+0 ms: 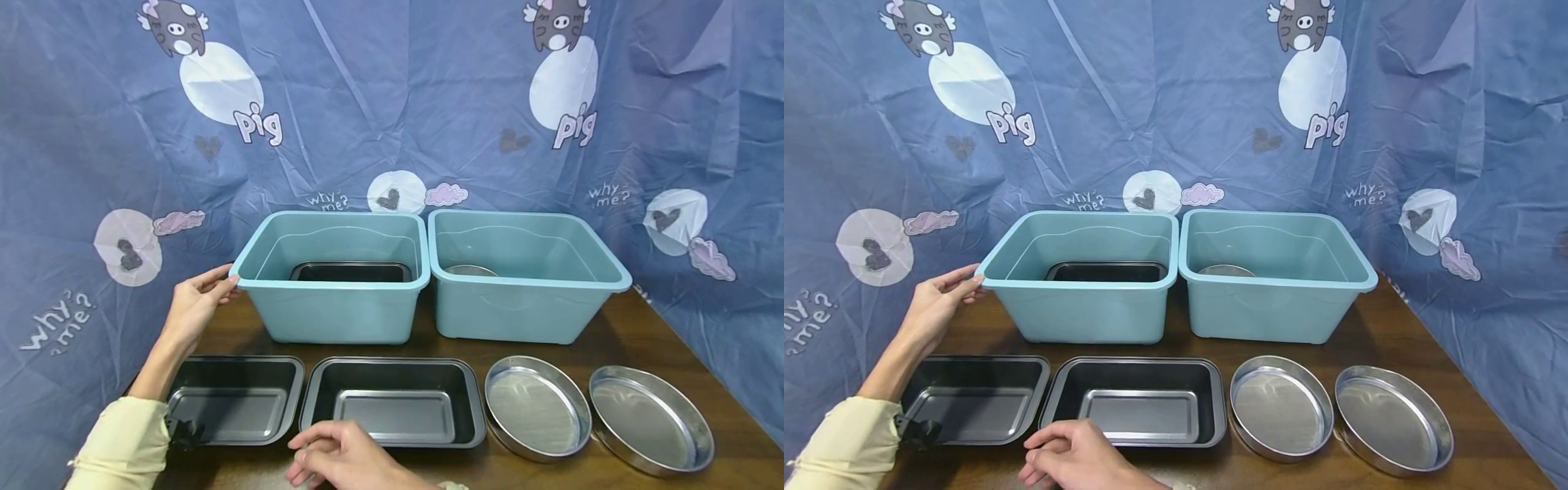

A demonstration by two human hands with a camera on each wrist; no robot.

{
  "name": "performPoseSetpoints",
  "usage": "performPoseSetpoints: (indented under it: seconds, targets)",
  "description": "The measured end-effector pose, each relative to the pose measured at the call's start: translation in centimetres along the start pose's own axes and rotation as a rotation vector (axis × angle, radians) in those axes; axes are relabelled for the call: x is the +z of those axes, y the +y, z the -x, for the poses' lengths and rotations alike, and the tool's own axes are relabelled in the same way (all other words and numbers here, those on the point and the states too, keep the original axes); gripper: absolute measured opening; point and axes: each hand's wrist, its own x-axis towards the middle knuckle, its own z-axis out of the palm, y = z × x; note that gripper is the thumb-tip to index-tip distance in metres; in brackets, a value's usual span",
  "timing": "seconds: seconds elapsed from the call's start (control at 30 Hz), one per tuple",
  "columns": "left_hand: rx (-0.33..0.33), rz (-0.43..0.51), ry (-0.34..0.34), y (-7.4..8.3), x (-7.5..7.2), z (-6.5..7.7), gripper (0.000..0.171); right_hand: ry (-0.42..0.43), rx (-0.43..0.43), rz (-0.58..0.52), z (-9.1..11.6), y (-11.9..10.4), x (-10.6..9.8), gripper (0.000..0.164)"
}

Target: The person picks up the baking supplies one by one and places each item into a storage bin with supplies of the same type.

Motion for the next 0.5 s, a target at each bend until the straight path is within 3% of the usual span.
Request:
performPoseSetpoints:
  seconds: [0.5]
  targets:
    - [0.0,0.012,0.003,0.0,0.1,0.0,0.052,0.086,-0.019,0.056,-1.1,0.2,0.1,0.026]
